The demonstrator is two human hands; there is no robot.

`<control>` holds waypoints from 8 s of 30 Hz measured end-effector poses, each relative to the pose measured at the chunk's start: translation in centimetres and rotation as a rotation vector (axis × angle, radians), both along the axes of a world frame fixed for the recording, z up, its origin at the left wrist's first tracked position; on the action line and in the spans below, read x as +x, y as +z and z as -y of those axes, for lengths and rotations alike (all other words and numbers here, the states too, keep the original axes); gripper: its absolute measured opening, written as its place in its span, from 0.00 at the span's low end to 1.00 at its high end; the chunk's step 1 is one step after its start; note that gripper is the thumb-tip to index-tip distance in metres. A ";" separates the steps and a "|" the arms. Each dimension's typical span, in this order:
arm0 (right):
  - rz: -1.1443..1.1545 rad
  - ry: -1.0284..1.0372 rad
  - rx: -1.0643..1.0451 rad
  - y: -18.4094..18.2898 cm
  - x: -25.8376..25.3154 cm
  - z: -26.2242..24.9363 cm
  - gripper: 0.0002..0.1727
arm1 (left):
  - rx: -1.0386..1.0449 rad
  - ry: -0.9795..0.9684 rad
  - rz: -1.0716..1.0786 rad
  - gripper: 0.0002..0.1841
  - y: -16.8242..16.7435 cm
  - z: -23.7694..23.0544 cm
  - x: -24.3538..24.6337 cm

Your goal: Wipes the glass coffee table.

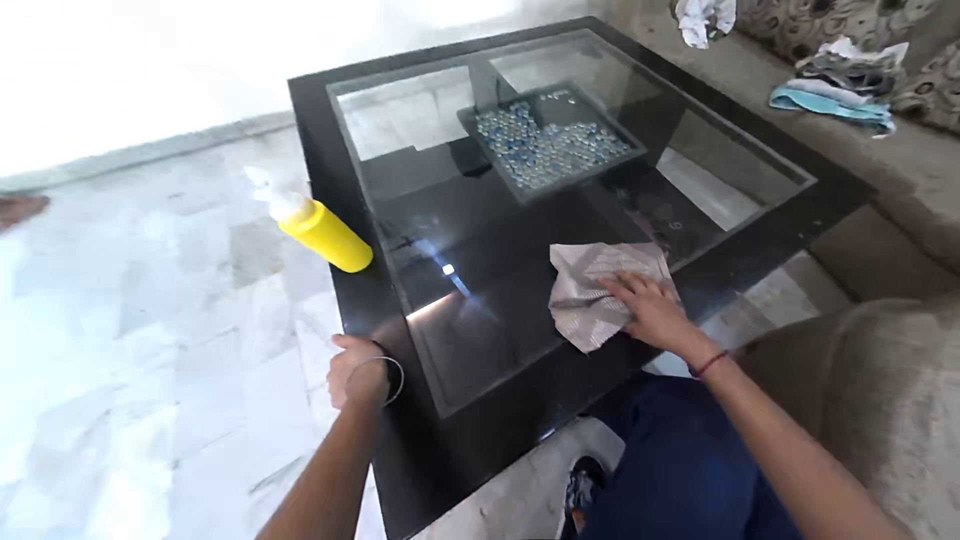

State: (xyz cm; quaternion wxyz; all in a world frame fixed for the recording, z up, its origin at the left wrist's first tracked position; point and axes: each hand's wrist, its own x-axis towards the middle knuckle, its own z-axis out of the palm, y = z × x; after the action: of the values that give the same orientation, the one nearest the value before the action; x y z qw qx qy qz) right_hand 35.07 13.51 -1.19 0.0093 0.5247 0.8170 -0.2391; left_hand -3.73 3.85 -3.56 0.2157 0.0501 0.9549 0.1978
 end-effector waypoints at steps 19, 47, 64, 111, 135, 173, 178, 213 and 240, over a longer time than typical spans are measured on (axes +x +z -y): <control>-0.258 0.317 -0.051 -0.7 -24.1 8.1 0.39 | -0.101 -0.052 -0.012 0.40 0.1 0.0 -0.4; -0.120 -0.488 0.125 -1.0 -13.6 0.8 0.35 | -0.043 0.064 0.034 0.45 -0.3 -0.3 -0.7; 0.065 -0.058 0.319 -2.2 0.9 4.1 0.34 | -0.024 0.042 0.021 0.45 0.1 -0.2 -0.4; -0.018 -0.897 0.153 -1.4 4.5 -7.4 0.28 | -0.048 0.113 0.031 0.45 -0.4 -0.7 -0.8; -0.217 0.566 0.273 -1.6 -26.2 -5.1 0.24 | -0.078 0.177 0.057 0.45 -0.1 -1.2 -0.8; -0.069 0.200 0.033 0.0 -22.3 10.1 0.37 | -0.056 0.112 0.071 0.45 0.0 -0.7 -0.6; -0.327 0.320 0.115 -2.0 -18.9 15.2 0.40 | -0.086 0.049 0.047 0.45 -0.2 -0.5 -0.8; -0.316 -0.729 0.439 -3.6 -4.9 -5.7 0.27 | -0.030 0.157 0.044 0.47 -0.2 -0.7 -0.5; -0.312 0.472 0.140 -1.8 -22.6 7.0 0.29 | -0.083 0.090 0.022 0.44 0.1 -0.5 -0.3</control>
State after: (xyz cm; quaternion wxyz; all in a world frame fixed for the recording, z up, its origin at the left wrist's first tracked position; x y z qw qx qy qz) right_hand 12.42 6.52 -2.98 -0.0973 0.2763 0.9226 -0.2509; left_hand -4.02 4.36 -3.46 0.2189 -0.0039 0.9612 0.1680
